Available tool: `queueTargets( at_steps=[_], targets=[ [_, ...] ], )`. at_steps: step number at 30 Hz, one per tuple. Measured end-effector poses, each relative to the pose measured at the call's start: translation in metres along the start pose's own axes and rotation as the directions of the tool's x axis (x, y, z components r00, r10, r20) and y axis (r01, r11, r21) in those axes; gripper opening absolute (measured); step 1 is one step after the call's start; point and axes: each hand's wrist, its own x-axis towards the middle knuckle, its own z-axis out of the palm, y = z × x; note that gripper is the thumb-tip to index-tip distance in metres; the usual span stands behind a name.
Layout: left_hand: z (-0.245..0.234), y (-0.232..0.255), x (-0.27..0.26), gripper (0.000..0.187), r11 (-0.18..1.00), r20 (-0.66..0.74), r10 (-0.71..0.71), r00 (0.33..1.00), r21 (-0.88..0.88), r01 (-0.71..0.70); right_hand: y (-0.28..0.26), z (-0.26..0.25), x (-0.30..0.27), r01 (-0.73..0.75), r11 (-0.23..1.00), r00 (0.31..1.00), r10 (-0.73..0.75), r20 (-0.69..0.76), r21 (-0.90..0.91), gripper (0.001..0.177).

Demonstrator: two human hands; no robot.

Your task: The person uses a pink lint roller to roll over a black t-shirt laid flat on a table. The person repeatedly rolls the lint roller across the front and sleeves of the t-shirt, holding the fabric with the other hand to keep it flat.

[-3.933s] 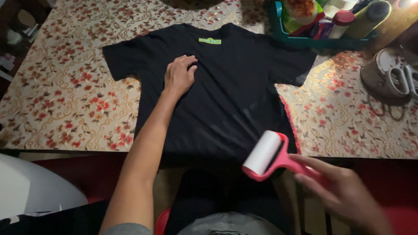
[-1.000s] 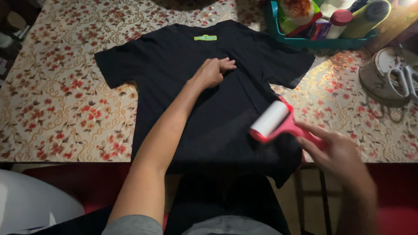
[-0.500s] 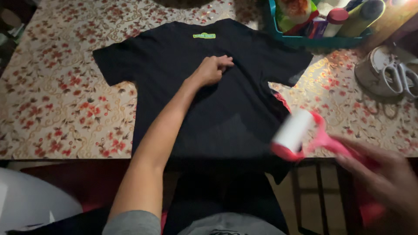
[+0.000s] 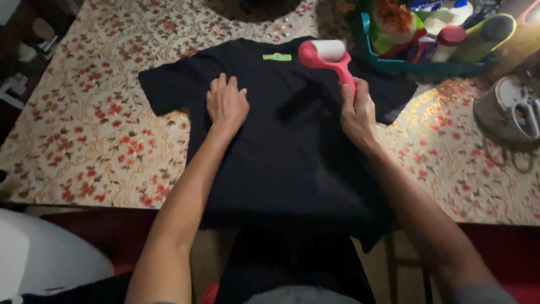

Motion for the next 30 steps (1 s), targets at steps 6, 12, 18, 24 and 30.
queueTargets(
  at_steps=[6, 12, 18, 24, 30],
  targets=[
    [0.013, 0.002, 0.002, 0.043, 0.998, 0.001, 0.046, 0.999, 0.038, -0.046, 0.035, 0.0, 0.026, 0.107, 0.978, 0.993, -0.096, 0.069, -0.18, 0.03],
    [0.023, 0.002, 0.009, 0.044, 1.0, -0.021, 0.018, 1.0, 0.019, -0.018, 0.036, 0.006, 0.065, -0.008, 0.993, 0.997, -0.001, -0.079, -0.114, 0.028],
    [0.011, -0.042, 0.026, 0.031, 0.983, -0.096, -0.098, 0.991, 0.145, 0.111, 0.07, 0.026, 0.1, 0.086, 0.926, 0.989, -0.125, -0.083, -0.367, 0.025],
    [-0.009, -0.104, 0.04, 0.039, 0.897, -0.269, -0.248, 0.93, 0.298, 0.326, 0.107, 0.043, 0.099, 0.178, 0.792, 0.954, -0.284, -0.095, -0.584, 0.021],
    [0.002, -0.138, 0.062, 0.044, 0.816, -0.269, -0.453, 0.85, 0.258, 0.517, 0.122, 0.054, 0.108, 0.12, 0.739, 0.988, -0.151, 0.011, -0.663, 0.016]
  ],
)
